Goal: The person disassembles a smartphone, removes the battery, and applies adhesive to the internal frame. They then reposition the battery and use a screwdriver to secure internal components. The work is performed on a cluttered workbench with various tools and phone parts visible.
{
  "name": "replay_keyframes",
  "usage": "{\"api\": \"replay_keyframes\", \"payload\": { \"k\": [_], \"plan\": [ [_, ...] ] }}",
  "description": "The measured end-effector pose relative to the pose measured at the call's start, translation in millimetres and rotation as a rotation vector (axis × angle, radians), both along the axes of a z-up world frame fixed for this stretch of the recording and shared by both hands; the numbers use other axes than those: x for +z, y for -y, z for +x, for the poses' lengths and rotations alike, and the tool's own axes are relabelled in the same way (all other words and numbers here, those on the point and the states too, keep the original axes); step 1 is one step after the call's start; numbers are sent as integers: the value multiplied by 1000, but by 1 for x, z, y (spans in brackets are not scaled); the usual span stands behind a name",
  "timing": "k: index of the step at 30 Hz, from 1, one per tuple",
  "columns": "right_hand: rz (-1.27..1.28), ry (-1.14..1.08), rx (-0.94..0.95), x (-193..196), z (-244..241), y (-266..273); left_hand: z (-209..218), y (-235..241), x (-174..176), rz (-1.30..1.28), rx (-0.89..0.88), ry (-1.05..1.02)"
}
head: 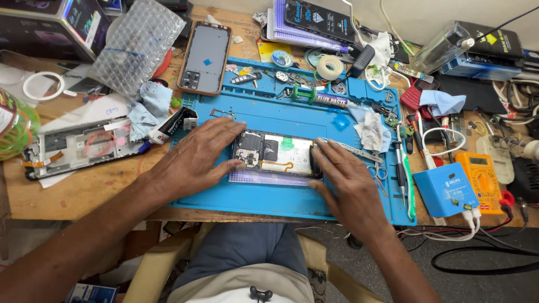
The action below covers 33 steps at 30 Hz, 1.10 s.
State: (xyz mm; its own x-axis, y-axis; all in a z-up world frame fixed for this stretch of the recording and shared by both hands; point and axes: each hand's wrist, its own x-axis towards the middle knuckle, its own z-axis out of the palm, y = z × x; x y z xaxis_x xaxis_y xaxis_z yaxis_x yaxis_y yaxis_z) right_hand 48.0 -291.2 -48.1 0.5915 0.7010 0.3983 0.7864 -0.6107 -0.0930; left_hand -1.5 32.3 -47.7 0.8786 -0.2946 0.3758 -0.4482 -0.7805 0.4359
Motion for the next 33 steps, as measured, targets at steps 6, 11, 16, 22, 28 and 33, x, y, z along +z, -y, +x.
{"api": "replay_keyframes", "payload": {
  "k": [6, 11, 16, 22, 28, 33],
  "plan": [
    [-201, -39, -10, -11, -7, -5, -9, 4, -5, 123, 47, -83],
    [-232, -16, -36, -19, -10, -1, -11, 24, -9, 331, -111, 144],
    [-190, -63, -29, -20, -10, -5, -8, 33, -14, 316, -187, 18],
    [278, -236, -132, 11, 3, 21, -3, 8, 2, 86, -108, -28],
    [128, -123, -300, 18, 3, 48, -9, -9, -2, -71, -65, -51],
    [80, -18, -281, 18, 16, 36, -8, -3, -19, -86, -80, -9]
  ]
}}
